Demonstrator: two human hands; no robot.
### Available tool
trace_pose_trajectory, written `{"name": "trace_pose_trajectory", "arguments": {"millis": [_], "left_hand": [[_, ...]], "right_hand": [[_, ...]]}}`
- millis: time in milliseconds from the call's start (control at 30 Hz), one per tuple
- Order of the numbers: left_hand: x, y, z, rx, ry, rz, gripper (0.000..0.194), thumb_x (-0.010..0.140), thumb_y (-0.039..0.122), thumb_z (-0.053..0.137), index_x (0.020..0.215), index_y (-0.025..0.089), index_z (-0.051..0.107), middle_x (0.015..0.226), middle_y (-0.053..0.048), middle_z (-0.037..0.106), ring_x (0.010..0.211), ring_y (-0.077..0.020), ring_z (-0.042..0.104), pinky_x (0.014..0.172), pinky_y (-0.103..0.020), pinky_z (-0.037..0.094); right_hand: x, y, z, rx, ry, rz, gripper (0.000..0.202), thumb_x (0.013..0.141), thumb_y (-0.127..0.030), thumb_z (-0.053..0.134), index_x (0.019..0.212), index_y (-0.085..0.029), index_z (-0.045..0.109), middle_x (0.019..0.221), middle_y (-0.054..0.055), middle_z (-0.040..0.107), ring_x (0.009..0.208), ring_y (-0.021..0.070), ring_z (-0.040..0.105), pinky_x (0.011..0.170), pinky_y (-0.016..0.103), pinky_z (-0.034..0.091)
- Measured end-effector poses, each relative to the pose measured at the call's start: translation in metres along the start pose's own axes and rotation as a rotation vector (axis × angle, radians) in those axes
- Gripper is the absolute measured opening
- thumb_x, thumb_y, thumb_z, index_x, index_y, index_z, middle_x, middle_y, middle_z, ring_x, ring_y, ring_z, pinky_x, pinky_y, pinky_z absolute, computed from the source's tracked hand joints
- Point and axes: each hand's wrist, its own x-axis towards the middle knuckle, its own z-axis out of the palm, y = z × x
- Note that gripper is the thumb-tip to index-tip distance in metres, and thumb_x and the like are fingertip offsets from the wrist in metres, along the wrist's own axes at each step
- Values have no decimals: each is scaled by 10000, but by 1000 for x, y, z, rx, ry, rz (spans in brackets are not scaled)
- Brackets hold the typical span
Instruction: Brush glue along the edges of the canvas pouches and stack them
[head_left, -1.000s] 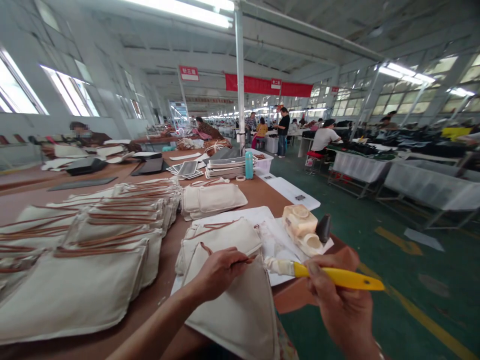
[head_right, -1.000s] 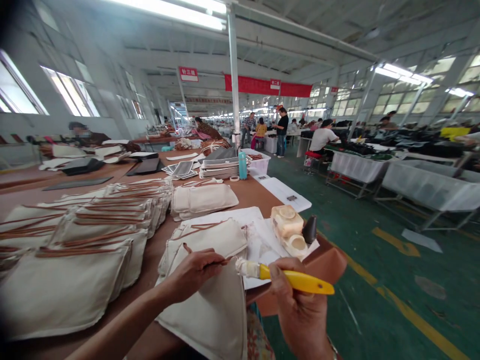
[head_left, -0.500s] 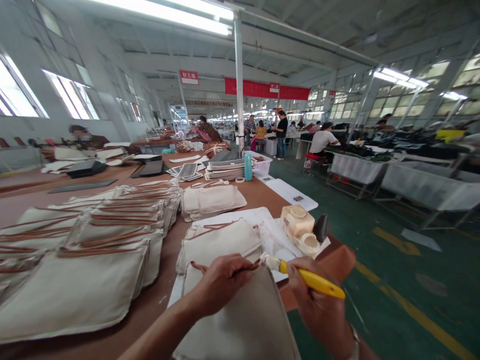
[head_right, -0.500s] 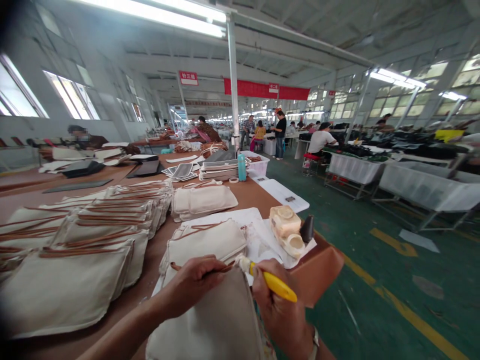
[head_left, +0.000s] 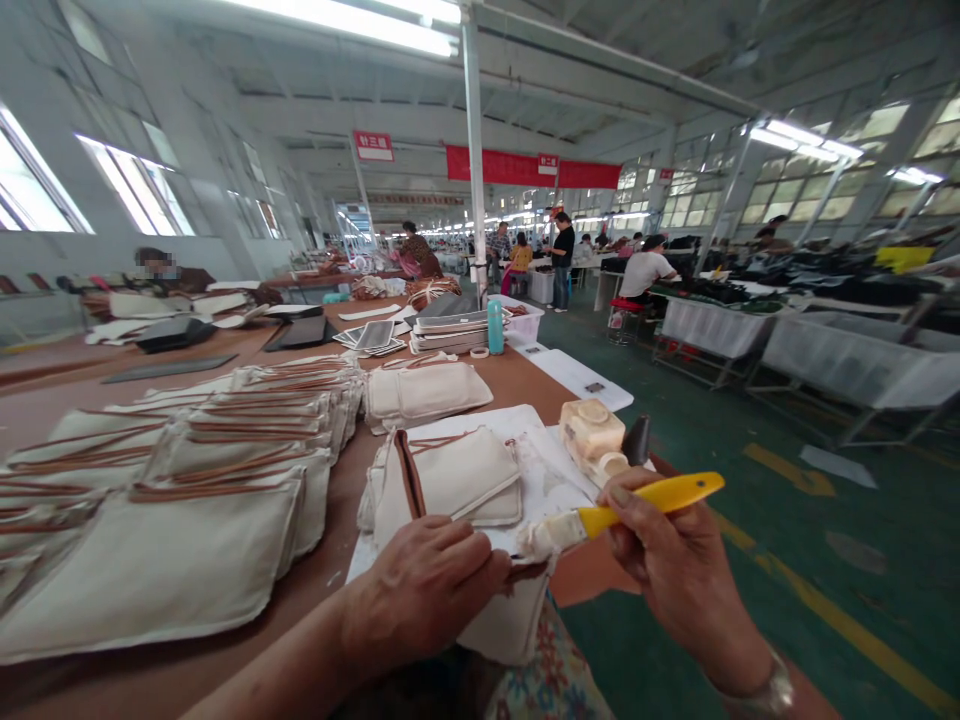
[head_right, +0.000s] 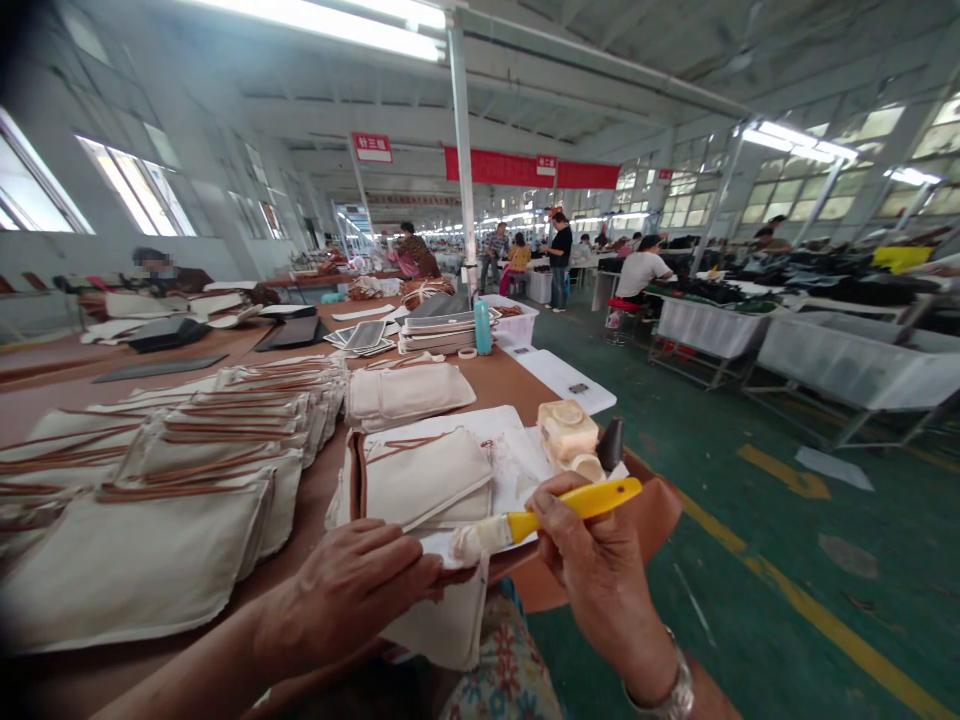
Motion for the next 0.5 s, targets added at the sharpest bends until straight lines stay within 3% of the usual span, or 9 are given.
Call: {"name": "trace_pose_trajectory", "arguments": {"millis": [100, 267, 433, 500], "left_hand": [[1, -1, -2, -10, -13, 12, 163, 987, 235, 528, 835, 185, 559, 684, 19, 539, 585, -156, 411, 550, -351, 222], [1, 0, 2, -27, -16, 30, 168, 968, 226, 561, 804, 190, 556, 671, 25, 537, 577, -153, 412, 542, -354, 220], [0, -7, 6, -57, -22, 13, 192, 987, 255, 535, 811, 196, 587, 683, 20, 556, 596, -152, 450, 560, -334, 274], [1, -17, 10, -63, -31, -13, 231, 1000, 314, 521, 819, 200, 610, 700, 16, 578, 618, -149, 487, 573, -317, 300]], "right_hand": [[-1, -6, -7, -66, -139, 81, 264, 931, -416, 704, 827, -181, 643, 634, -15, 497, 487, 79, 389, 422, 164, 282], [3, -16, -9, -43, 13, -15, 256, 881, -415, 756, 822, -192, 647, 635, -29, 486, 471, 72, 384, 412, 157, 268], [3, -6, -6, -65, -194, 118, 302, 930, -456, 692, 823, -181, 631, 599, -27, 467, 480, 82, 379, 434, 173, 277], [0, -4, -14, -79, -154, 137, 299, 902, -452, 724, 820, -178, 636, 621, -21, 483, 491, 84, 385, 446, 183, 306]]}}
